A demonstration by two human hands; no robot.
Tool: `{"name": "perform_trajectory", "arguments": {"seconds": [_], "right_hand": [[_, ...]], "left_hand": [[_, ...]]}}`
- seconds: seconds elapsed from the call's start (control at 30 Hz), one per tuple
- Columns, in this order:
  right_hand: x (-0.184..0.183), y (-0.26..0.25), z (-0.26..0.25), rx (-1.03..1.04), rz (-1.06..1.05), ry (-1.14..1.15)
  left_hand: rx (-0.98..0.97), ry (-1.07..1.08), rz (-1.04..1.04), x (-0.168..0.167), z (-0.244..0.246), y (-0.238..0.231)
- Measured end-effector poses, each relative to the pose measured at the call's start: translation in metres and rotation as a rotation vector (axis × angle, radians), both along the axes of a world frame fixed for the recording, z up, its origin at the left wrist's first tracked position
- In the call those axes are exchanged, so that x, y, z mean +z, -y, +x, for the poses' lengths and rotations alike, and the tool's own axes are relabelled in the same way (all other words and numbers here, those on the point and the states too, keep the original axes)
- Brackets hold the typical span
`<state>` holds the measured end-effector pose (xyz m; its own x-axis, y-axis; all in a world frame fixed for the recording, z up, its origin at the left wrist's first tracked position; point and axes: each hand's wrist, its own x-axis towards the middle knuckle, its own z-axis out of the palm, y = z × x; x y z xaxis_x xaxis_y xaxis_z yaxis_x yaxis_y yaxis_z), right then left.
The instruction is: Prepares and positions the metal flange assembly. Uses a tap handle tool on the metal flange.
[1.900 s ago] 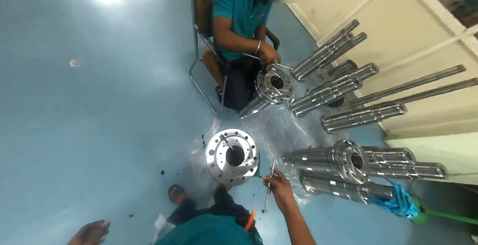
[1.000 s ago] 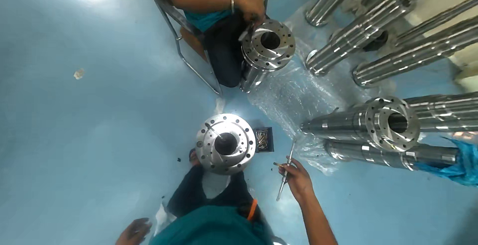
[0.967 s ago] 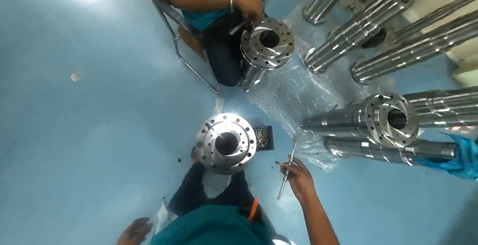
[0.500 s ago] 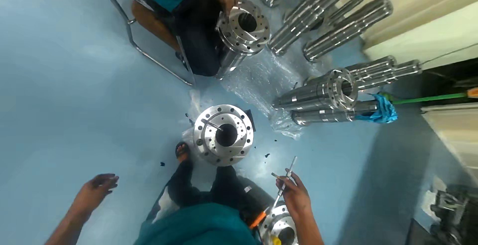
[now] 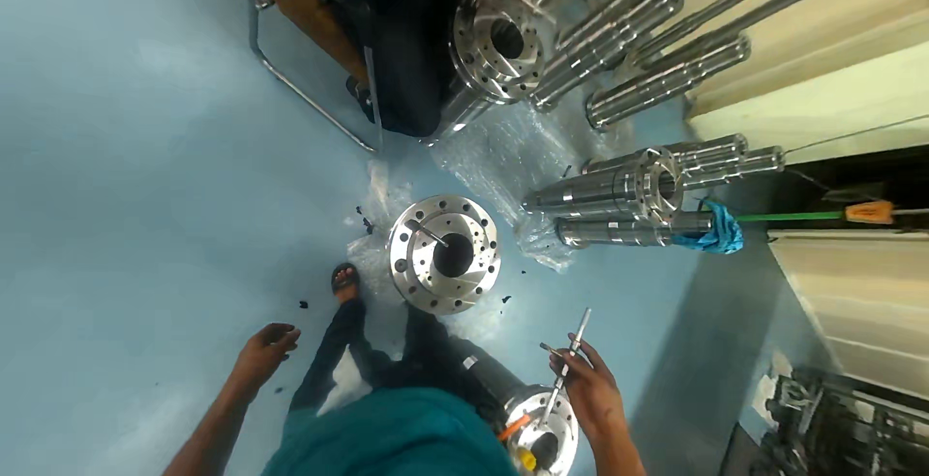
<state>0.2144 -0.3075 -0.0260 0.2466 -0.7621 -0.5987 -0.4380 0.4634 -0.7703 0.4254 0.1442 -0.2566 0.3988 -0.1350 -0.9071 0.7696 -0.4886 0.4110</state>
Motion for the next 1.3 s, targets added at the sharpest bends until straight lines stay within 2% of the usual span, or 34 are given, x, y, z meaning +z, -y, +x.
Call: {"name": "perform_trajectory", "arguments": {"seconds": [0.27, 0.73, 1.07, 1.3], "right_hand": [[0.013, 0.007, 0.01, 0.113, -0.052, -0.106], [0.022, -0.003, 0.024, 0.199, -0.083, -0.176], [0.02, -0.007, 0.022, 0.157, -0.074, -0.169], [0.012, -0.003, 0.021, 0.143, -0.062, -0.113]], "left_hand": [[0.135, -0.138, 0.082, -0.039, -0.042, -0.031], [0.22, -0.074, -0.008, -0.04, -0.004, 0.005], [0.214, -0.096, 0.024, -0.047, 0.001, 0.004], [0.138, -0.083, 0.027, -0.047, 0.005, 0.004]]}}
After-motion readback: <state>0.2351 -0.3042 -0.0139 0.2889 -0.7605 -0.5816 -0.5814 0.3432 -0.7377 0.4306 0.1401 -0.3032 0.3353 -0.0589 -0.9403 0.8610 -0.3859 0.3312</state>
